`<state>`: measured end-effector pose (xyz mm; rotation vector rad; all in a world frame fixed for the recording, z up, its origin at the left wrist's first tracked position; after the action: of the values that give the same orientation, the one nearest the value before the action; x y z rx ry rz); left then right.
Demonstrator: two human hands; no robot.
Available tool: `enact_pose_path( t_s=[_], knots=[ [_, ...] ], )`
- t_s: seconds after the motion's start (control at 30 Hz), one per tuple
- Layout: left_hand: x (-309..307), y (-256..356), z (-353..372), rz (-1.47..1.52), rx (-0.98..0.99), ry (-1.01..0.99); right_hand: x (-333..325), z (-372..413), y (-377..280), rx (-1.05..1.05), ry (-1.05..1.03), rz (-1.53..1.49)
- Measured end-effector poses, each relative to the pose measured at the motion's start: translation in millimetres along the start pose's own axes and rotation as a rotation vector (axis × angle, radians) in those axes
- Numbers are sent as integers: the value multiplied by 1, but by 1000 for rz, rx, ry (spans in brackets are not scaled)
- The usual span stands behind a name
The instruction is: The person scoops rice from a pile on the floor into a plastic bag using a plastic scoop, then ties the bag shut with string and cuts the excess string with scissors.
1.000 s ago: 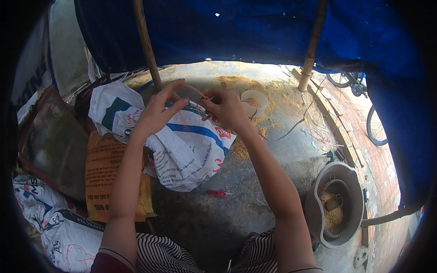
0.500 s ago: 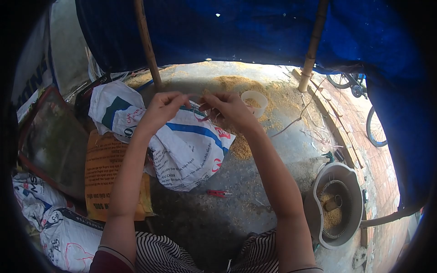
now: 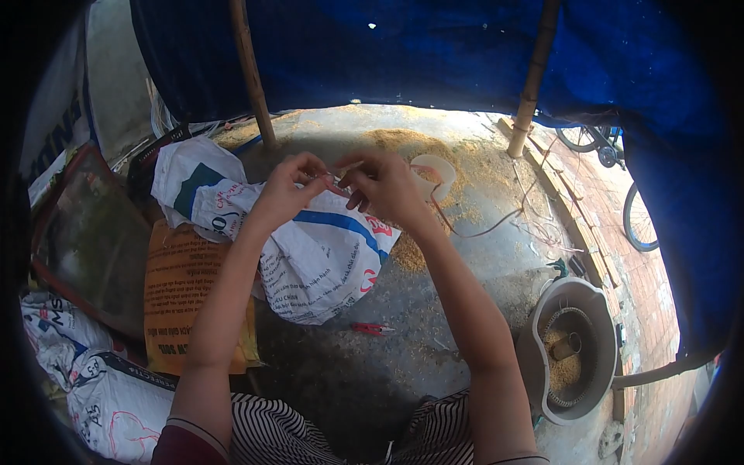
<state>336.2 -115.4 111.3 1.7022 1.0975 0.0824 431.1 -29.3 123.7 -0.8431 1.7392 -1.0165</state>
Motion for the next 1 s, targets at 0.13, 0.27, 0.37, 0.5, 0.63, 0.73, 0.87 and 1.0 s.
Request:
enact_pose_path(
  t_s=[0.13, 0.27, 0.37, 0.5, 0.63, 0.73, 0.87, 1.0],
  knots=[
    [-31, -44, -6, 97, -203, 78, -42, 4, -3, -88, 305, 29],
    [-48, -63, 0, 587, -393, 116, -75, 11, 10, -91, 504, 31],
    [-41, -68, -1, 1025, -396, 110, -70, 5, 25, -53, 418, 129],
    [-44, -70, -1, 1179, -419, 167, -44, 2, 36, -8, 175, 490],
    [-52, -67, -1, 1041, -383, 135, -15, 17, 51, 255, -218, 689],
    [-44, -48, -1, 903, -339, -15, -7, 26, 51, 129, -440, 747],
    [-44, -25, 5, 665, -339, -120, -36, 15, 30, 73, -185, 564],
    [-34, -13, 10, 483, -317, -225, -53, 8, -12, -69, 166, 333]
  ],
)
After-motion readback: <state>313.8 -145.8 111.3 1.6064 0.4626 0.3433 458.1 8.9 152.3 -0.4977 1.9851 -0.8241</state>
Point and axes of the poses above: each hand's wrist, its own z-axis away from the middle knuckle, its own x-axis out of the palm, y = z × x, the point moved 10 cm from there along -z, towards the middle knuckle
